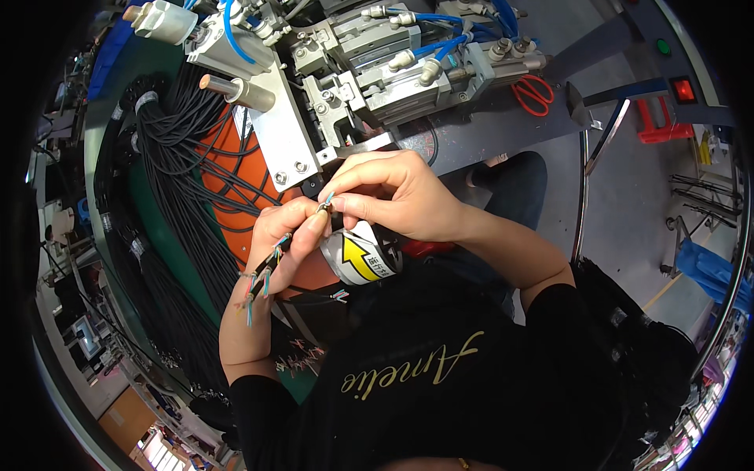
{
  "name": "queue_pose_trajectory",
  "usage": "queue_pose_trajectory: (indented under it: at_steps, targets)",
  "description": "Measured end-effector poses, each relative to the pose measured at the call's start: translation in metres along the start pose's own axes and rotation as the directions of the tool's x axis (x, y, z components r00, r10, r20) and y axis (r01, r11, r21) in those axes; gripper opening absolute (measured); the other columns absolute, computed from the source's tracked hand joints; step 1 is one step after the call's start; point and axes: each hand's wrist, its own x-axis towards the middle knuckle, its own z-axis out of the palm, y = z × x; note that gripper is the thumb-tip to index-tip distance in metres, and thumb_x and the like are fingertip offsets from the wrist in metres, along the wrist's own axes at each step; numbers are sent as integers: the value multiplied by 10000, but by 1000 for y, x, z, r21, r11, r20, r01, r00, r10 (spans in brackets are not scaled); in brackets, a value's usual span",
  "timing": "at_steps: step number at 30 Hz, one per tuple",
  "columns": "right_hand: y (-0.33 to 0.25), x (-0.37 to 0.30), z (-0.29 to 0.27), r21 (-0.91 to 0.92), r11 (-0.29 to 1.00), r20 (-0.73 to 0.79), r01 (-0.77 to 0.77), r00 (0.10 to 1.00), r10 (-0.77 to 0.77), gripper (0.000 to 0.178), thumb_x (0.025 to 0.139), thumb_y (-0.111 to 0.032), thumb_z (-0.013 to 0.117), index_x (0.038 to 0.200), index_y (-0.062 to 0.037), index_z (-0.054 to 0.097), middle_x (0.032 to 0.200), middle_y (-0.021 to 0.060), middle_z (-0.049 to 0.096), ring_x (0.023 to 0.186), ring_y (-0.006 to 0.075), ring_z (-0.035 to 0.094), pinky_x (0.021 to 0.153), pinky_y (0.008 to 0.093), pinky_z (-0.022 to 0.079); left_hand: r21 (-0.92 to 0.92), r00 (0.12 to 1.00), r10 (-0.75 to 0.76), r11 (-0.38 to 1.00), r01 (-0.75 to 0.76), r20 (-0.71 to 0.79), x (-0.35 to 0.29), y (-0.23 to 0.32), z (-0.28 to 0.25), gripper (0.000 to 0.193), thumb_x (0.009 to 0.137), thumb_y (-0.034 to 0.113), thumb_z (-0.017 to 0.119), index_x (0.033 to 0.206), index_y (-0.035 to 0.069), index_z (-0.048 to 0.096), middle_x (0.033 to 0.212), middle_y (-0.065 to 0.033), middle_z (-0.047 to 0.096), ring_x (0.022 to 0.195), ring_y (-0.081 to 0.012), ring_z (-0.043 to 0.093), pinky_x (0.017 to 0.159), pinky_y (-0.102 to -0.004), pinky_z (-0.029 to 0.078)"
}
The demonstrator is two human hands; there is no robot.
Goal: Assembling wire harnesses by inserting individual wires into a processing machine and organizing cable bundles.
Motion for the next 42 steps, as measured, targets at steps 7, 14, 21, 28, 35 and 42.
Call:
queue_pose_trajectory:
  at_steps: [7, 14, 21, 28, 35, 42]
  targets:
    - [-6, -1, -3, -510, 855, 82, 95, 995, -61, 89, 812, 52, 635, 881, 11, 675, 862, 78, 634, 568, 133, 572, 480, 207, 421, 137, 997, -67, 989, 63, 25, -5, -3, 1, 67, 836, -7, 586, 859, 0, 648, 629, -36, 583, 536, -132, 493, 528, -244, 413]
    - [-6, -5, 0, -958, 187, 190, 216, 970, -150, 43, 771, -18, 641, 799, -33, 611, 791, 58, 562, 511, 199, 500, 452, 279, 382, 742, 976, 213, 660, -115, -38, -10, -8, 20, 324, 752, 29, 625, 1072, -17, 644, 820, -93, 583, 605, -208, 533, 569, -294, 457]
    - [1, -8, -5, -959, 189, 191, 213, 973, -128, 31, 793, -30, 629, 816, -33, 610, 776, 57, 546, 521, 215, 496, 450, 303, 377, 810, 963, 269, 560, -175, 22, -10, -15, 22, 452, 731, 50, 632, 1171, -51, 606, 931, -118, 543, 657, -229, 521, 576, -312, 462]
    - [3, -10, -5, -953, 224, 178, 204, 975, -132, 44, 801, -34, 634, 833, -25, 606, 789, 61, 548, 521, 221, 496, 458, 304, 387, 737, 976, 217, 654, -168, 30, -10, -12, 16, 463, 722, 52, 635, 1174, -46, 612, 895, -103, 530, 661, -222, 519, 564, -301, 442]
    - [5, -12, -4, -949, 267, 137, 169, 982, -134, 40, 805, -30, 632, 838, -24, 610, 788, 58, 549, 515, 217, 494, 460, 298, 390, 684, 989, 139, 716, -140, 57, -8, -8, 13, 448, 733, 49, 630, 1170, -47, 615, 865, -88, 508, 644, -213, 494, 557, -287, 424]
    - [-1, -5, -2, -968, 135, 191, 212, 970, -151, 36, 789, -38, 638, 805, -28, 607, 786, 58, 564, 514, 222, 499, 463, 299, 399, 854, 971, 206, 477, -208, 121, -8, -8, 24, 410, 756, 41, 618, 1153, -58, 616, 879, -86, 507, 636, -201, 482, 544, -282, 427]
